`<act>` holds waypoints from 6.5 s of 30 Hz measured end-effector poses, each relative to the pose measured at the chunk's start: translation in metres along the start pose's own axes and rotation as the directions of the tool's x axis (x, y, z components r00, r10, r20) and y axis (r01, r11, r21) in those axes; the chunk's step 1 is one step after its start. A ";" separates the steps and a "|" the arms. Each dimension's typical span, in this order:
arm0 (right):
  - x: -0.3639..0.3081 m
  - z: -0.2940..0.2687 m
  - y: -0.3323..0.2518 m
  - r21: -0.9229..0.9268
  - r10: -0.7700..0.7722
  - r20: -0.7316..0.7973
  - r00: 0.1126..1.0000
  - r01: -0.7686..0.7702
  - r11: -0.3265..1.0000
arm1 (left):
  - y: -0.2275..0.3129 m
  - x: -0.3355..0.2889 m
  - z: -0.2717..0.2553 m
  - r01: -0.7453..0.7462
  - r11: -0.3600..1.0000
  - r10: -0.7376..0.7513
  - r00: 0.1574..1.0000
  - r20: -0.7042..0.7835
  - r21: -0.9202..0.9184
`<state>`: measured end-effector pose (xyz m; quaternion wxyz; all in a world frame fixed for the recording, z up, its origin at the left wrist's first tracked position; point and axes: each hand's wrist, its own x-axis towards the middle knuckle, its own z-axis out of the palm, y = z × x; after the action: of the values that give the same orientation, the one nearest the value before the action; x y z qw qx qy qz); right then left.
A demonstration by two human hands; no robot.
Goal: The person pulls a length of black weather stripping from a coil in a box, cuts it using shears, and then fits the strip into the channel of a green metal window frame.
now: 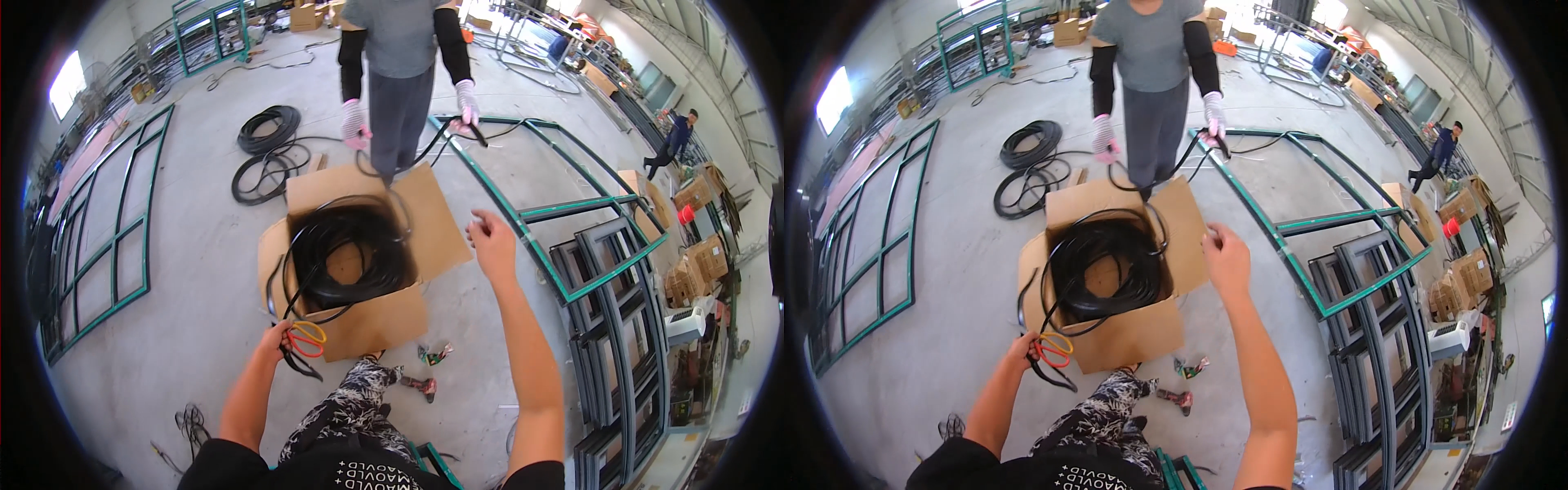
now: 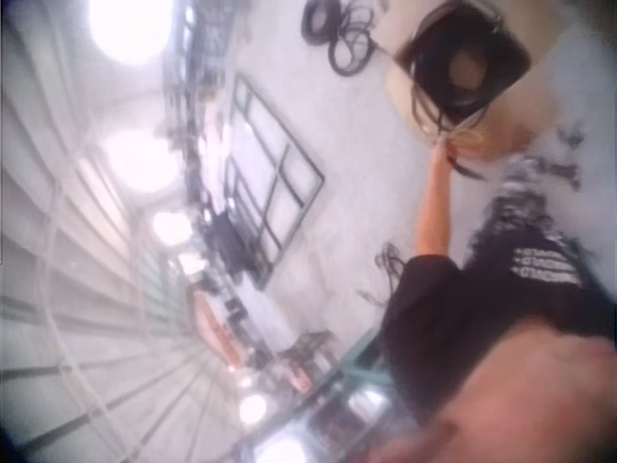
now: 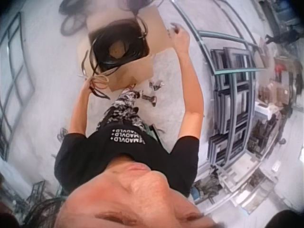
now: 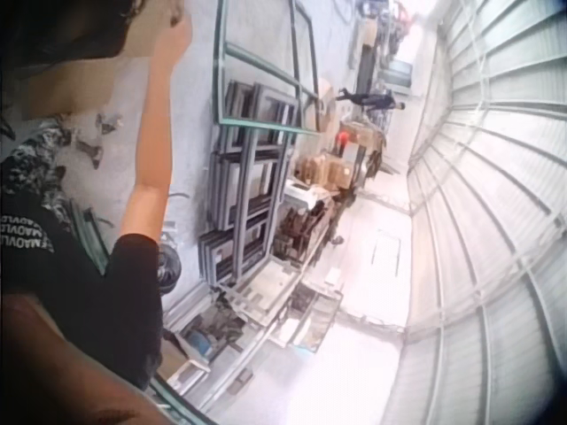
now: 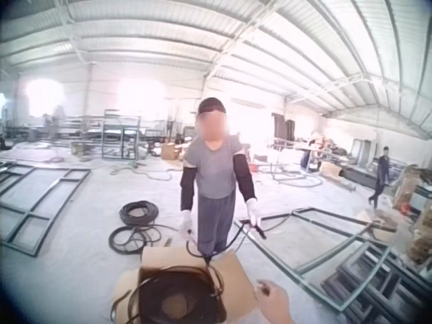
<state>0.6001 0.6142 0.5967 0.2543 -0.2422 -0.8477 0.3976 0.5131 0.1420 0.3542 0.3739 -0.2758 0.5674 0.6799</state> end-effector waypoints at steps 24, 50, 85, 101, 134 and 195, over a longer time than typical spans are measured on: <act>0.440 -0.300 0.410 -0.722 0.685 -0.391 0.615 -0.666 0.186 | -0.032 0.180 0.120 0.177 0.984 -0.180 0.972 -0.153 -0.038; 0.712 -0.280 0.792 -0.217 0.653 0.358 0.668 -0.620 0.754 | 0.011 0.073 0.559 0.019 0.980 -0.154 0.704 -0.694 -0.198; 0.331 -0.059 0.415 -0.207 0.052 0.924 0.379 0.380 0.901 | -0.084 0.159 0.476 0.097 0.989 -0.136 0.905 -0.404 -0.114; 0.370 -0.071 0.442 -0.273 0.163 0.867 0.470 0.175 0.946 | -0.003 0.216 0.544 0.117 0.990 -0.092 0.958 -0.273 0.077; 0.667 -0.219 0.470 -0.204 -0.453 0.267 0.850 0.509 0.836 | 0.069 0.207 0.671 0.203 0.947 -0.175 0.976 -0.133 0.248; 0.706 -0.097 0.777 0.805 0.961 -0.021 -0.274 -0.575 -0.147 | 0.469 0.645 1.192 -0.223 0.394 -0.237 0.913 0.333 0.892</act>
<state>0.2910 1.5404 0.1990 0.2292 -0.8108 -0.0890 0.5312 -0.1800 1.3972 0.3469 0.5753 0.1224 0.7537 0.2934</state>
